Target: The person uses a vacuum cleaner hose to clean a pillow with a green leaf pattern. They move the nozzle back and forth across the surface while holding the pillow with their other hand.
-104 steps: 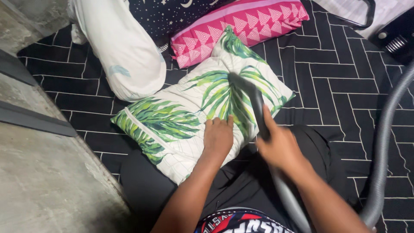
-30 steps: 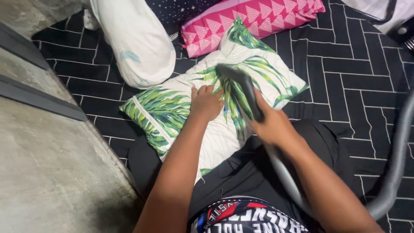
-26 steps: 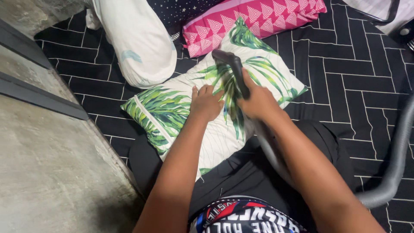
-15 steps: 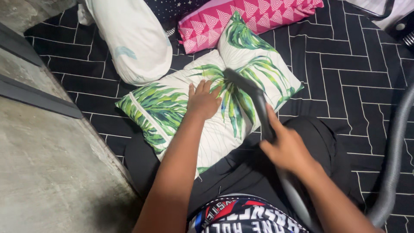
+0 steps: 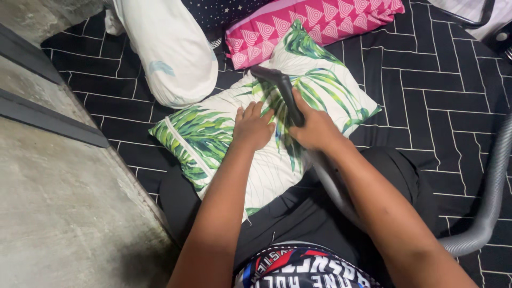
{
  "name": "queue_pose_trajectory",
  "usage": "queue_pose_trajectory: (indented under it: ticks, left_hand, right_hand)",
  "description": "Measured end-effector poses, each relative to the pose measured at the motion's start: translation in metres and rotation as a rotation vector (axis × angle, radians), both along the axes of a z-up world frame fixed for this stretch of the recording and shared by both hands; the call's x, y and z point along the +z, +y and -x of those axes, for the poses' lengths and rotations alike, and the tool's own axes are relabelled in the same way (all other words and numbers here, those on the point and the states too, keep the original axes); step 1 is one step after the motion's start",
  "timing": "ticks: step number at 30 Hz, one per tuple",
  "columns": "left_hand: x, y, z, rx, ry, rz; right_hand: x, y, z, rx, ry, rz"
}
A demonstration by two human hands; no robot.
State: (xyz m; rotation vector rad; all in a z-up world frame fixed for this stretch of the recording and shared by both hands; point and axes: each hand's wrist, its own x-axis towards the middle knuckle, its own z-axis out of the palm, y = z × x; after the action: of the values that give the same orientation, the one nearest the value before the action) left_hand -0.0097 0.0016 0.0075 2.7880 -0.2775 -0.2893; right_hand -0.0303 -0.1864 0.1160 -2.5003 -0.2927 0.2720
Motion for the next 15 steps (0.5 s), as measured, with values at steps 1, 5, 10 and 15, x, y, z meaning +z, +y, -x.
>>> queue_pose_trajectory:
  ticks: [1,5,10,15]
  left_hand:
    - [0.002,0.000,0.000,0.007,0.014,-0.009]
    - [0.017,-0.003,0.005,0.049,0.016,-0.029]
    - [0.023,-0.012,0.009,0.072,0.075,-0.101]
    - [0.012,-0.016,0.007,0.051,0.090,-0.154]
  right_hand:
    - [0.001,-0.004,0.005,0.011,-0.020,-0.018]
    - [0.018,-0.036,0.068,-0.076,0.116,0.026]
    - [0.038,-0.063,0.131,-0.235,0.304,0.081]
    - [0.022,-0.047,0.100,-0.116,0.151,0.043]
